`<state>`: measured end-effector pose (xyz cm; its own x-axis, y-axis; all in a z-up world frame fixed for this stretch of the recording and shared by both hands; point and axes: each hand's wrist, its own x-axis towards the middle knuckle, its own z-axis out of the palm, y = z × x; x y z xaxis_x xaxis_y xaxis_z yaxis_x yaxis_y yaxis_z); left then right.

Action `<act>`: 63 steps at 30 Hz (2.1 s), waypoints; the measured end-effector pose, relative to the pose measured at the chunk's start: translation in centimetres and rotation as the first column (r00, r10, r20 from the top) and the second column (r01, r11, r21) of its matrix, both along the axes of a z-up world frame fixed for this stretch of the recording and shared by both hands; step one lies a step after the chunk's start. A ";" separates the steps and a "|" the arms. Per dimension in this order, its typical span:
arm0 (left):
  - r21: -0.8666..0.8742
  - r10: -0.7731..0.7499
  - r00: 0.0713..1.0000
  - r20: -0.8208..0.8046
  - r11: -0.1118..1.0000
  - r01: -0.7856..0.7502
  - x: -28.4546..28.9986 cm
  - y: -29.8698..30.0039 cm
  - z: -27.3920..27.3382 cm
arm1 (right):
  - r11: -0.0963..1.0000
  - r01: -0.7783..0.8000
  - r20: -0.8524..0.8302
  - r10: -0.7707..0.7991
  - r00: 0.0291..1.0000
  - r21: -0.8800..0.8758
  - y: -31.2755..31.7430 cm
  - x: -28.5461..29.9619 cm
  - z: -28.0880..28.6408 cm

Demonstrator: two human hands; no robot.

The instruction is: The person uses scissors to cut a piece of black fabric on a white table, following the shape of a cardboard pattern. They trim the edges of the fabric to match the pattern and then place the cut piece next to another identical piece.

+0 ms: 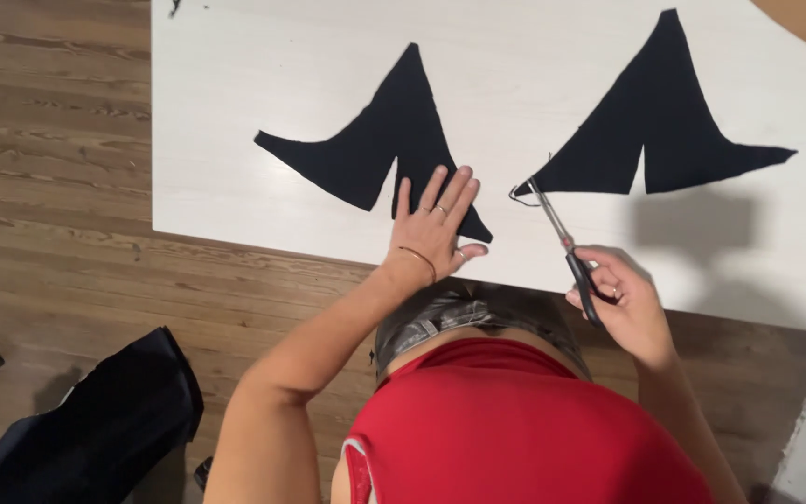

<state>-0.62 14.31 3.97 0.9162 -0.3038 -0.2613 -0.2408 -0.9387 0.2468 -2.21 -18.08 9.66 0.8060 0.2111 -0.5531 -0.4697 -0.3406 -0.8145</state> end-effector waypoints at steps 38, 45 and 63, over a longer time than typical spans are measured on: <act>-0.581 0.201 0.898 0.392 0.811 0.072 -3.5 3.6 -5.2 | 0.860 0.354 -0.199 -0.299 0.933 0.367 11.7 -9.5 -1.9; -0.619 0.176 0.892 0.416 0.773 0.136 -3.2 4.8 -3.0 | 0.861 0.360 -0.132 -0.335 0.933 0.360 17.2 -7.2 -0.6; -0.682 0.222 0.860 0.458 0.708 0.181 -3.2 5.1 -2.2 | 0.918 0.317 -0.092 -0.304 0.948 0.240 17.8 -5.5 -0.3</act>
<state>-3.82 19.44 1.76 0.8580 -0.1865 0.4786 -0.4943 -0.5531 0.6707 -7.70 -0.24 9.32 0.8246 0.0911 -0.5583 -0.5632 0.0393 -0.8254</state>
